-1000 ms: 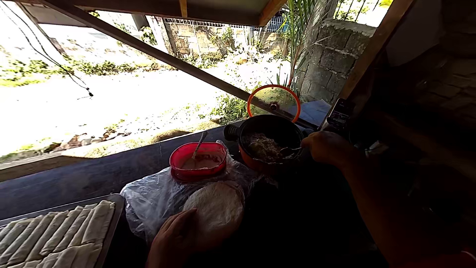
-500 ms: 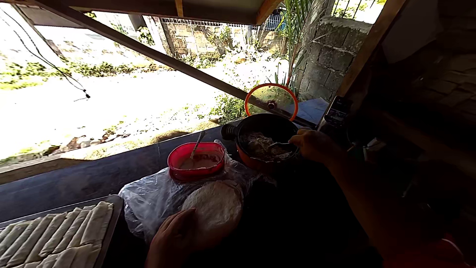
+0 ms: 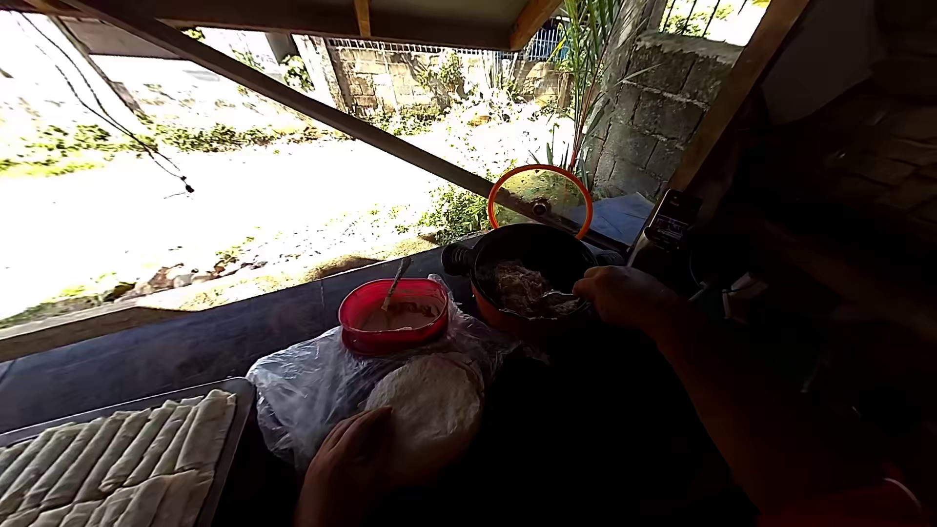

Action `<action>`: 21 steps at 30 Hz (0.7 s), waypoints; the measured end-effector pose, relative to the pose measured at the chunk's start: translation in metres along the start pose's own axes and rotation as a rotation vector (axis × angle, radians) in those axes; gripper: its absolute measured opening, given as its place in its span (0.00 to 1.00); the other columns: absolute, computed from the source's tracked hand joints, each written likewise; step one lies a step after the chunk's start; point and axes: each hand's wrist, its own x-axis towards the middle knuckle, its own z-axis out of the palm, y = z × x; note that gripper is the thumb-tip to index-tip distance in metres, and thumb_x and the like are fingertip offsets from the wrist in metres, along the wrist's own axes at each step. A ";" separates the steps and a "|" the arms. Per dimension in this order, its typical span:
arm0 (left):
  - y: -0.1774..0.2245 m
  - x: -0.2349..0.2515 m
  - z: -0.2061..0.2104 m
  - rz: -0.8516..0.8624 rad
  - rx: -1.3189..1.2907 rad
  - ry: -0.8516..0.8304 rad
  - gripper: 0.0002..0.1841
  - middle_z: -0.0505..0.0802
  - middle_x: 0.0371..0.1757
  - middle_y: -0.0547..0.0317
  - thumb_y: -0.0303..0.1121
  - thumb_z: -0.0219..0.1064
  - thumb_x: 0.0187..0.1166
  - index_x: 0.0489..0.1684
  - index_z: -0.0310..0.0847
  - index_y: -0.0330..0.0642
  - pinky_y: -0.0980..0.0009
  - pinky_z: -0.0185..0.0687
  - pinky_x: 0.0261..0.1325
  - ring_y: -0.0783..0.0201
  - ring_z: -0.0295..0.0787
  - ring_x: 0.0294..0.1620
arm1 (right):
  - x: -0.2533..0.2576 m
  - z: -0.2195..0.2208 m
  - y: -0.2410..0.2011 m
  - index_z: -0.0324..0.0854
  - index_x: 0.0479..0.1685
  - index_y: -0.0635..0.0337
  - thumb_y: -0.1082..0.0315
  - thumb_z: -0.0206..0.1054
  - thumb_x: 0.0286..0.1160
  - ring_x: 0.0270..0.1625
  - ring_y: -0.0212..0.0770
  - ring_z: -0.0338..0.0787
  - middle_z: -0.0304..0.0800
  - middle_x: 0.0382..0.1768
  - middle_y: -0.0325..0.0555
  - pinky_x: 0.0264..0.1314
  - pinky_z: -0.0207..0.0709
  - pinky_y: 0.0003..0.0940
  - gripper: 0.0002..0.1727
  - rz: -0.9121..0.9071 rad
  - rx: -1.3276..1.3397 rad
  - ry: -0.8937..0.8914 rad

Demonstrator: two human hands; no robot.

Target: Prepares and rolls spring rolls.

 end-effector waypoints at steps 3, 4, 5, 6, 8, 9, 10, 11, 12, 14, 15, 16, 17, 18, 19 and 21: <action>-0.001 0.001 0.000 -0.001 0.000 -0.001 0.15 0.96 0.52 0.63 0.44 0.65 0.79 0.51 0.93 0.48 0.65 0.84 0.67 0.67 0.91 0.60 | -0.003 -0.002 0.006 0.88 0.64 0.47 0.68 0.56 0.89 0.59 0.47 0.90 0.89 0.54 0.45 0.63 0.84 0.51 0.17 -0.013 -0.002 0.021; -0.001 0.000 0.001 -0.001 0.002 0.003 0.15 0.96 0.52 0.63 0.45 0.65 0.79 0.51 0.93 0.49 0.65 0.84 0.67 0.67 0.91 0.59 | -0.003 -0.002 0.007 0.88 0.64 0.47 0.68 0.56 0.88 0.59 0.46 0.90 0.89 0.54 0.45 0.63 0.84 0.51 0.17 -0.017 -0.004 0.021; -0.002 0.000 0.001 -0.002 0.003 0.006 0.15 0.96 0.52 0.64 0.45 0.65 0.79 0.51 0.93 0.49 0.65 0.84 0.67 0.67 0.91 0.59 | -0.003 -0.002 0.008 0.88 0.64 0.47 0.68 0.56 0.88 0.59 0.46 0.90 0.89 0.54 0.45 0.63 0.84 0.50 0.17 -0.019 -0.006 0.017; -0.002 0.000 0.001 -0.003 0.003 0.005 0.15 0.96 0.52 0.63 0.45 0.64 0.79 0.52 0.93 0.49 0.65 0.84 0.67 0.67 0.91 0.60 | -0.003 -0.002 0.009 0.88 0.63 0.47 0.68 0.56 0.89 0.58 0.46 0.90 0.89 0.53 0.44 0.62 0.84 0.50 0.16 -0.022 -0.008 0.014; -0.002 0.000 0.001 -0.006 0.006 -0.004 0.15 0.96 0.53 0.64 0.45 0.64 0.79 0.52 0.92 0.50 0.65 0.84 0.67 0.67 0.91 0.60 | -0.004 -0.001 0.011 0.88 0.62 0.47 0.68 0.57 0.88 0.58 0.45 0.90 0.89 0.52 0.44 0.63 0.84 0.49 0.16 -0.028 -0.001 0.009; -0.001 0.000 0.001 -0.007 0.009 -0.004 0.15 0.96 0.53 0.63 0.45 0.64 0.79 0.52 0.93 0.50 0.64 0.84 0.67 0.66 0.91 0.60 | -0.004 0.000 0.012 0.89 0.63 0.47 0.68 0.57 0.88 0.57 0.45 0.90 0.90 0.52 0.44 0.63 0.84 0.48 0.16 -0.031 0.008 0.010; -0.001 0.000 0.001 -0.009 0.011 -0.006 0.16 0.96 0.53 0.63 0.45 0.64 0.79 0.52 0.93 0.49 0.64 0.84 0.67 0.66 0.91 0.60 | -0.005 0.001 0.014 0.88 0.63 0.47 0.68 0.56 0.89 0.58 0.45 0.90 0.90 0.53 0.44 0.63 0.83 0.48 0.16 -0.036 0.019 0.009; -0.001 0.000 0.001 -0.012 0.013 -0.007 0.16 0.96 0.53 0.63 0.46 0.64 0.79 0.52 0.93 0.49 0.64 0.84 0.67 0.66 0.91 0.60 | -0.005 0.001 0.016 0.88 0.63 0.48 0.68 0.56 0.89 0.57 0.44 0.90 0.90 0.52 0.44 0.63 0.84 0.48 0.16 -0.044 0.026 0.013; -0.001 0.000 0.001 -0.015 0.013 -0.009 0.16 0.96 0.53 0.64 0.46 0.64 0.79 0.53 0.92 0.50 0.64 0.84 0.67 0.66 0.91 0.60 | -0.006 0.001 0.017 0.89 0.62 0.48 0.68 0.56 0.89 0.56 0.44 0.90 0.90 0.51 0.44 0.62 0.84 0.48 0.16 -0.054 0.033 0.023; -0.001 0.000 0.001 -0.011 0.016 -0.004 0.16 0.96 0.53 0.63 0.46 0.64 0.79 0.52 0.92 0.49 0.64 0.84 0.66 0.66 0.91 0.59 | -0.009 0.000 0.018 0.89 0.61 0.49 0.68 0.56 0.89 0.56 0.43 0.90 0.90 0.50 0.43 0.62 0.84 0.47 0.16 -0.062 0.043 0.029; -0.001 0.000 0.001 -0.010 0.019 0.000 0.16 0.96 0.53 0.62 0.46 0.64 0.79 0.52 0.93 0.49 0.64 0.85 0.65 0.65 0.91 0.59 | -0.009 0.000 0.019 0.89 0.61 0.48 0.68 0.57 0.89 0.56 0.43 0.90 0.90 0.50 0.43 0.63 0.84 0.47 0.16 -0.060 0.043 0.028; -0.001 -0.001 0.001 -0.010 0.021 0.003 0.16 0.96 0.53 0.62 0.46 0.64 0.79 0.52 0.93 0.49 0.64 0.85 0.65 0.65 0.91 0.59 | -0.010 0.000 0.019 0.89 0.61 0.49 0.68 0.57 0.89 0.56 0.43 0.90 0.90 0.50 0.43 0.62 0.84 0.48 0.16 -0.062 0.042 0.031; 0.000 0.000 0.001 -0.010 0.023 0.004 0.16 0.96 0.52 0.61 0.46 0.63 0.79 0.51 0.93 0.49 0.64 0.85 0.65 0.65 0.91 0.59 | -0.010 0.001 0.020 0.90 0.61 0.49 0.68 0.57 0.89 0.55 0.43 0.91 0.90 0.50 0.43 0.62 0.84 0.47 0.15 -0.065 0.040 0.036; 0.000 0.000 0.001 -0.008 0.024 0.006 0.17 0.96 0.52 0.61 0.46 0.64 0.79 0.51 0.93 0.48 0.63 0.85 0.65 0.64 0.91 0.59 | -0.010 0.001 0.021 0.90 0.60 0.49 0.68 0.57 0.89 0.55 0.43 0.91 0.91 0.50 0.43 0.62 0.84 0.47 0.15 -0.067 0.040 0.041; 0.000 0.000 0.001 -0.007 0.024 0.004 0.17 0.96 0.52 0.60 0.46 0.64 0.79 0.52 0.93 0.48 0.63 0.85 0.65 0.64 0.91 0.59 | -0.011 0.000 0.022 0.90 0.61 0.49 0.67 0.57 0.89 0.56 0.43 0.91 0.91 0.50 0.43 0.62 0.84 0.47 0.15 -0.068 0.040 0.043; 0.000 0.001 0.000 -0.006 0.025 0.006 0.16 0.96 0.52 0.61 0.46 0.64 0.79 0.52 0.93 0.49 0.63 0.85 0.65 0.64 0.91 0.59 | -0.011 0.000 0.026 0.90 0.60 0.48 0.66 0.57 0.89 0.56 0.42 0.91 0.92 0.50 0.43 0.62 0.84 0.47 0.15 -0.081 0.062 0.077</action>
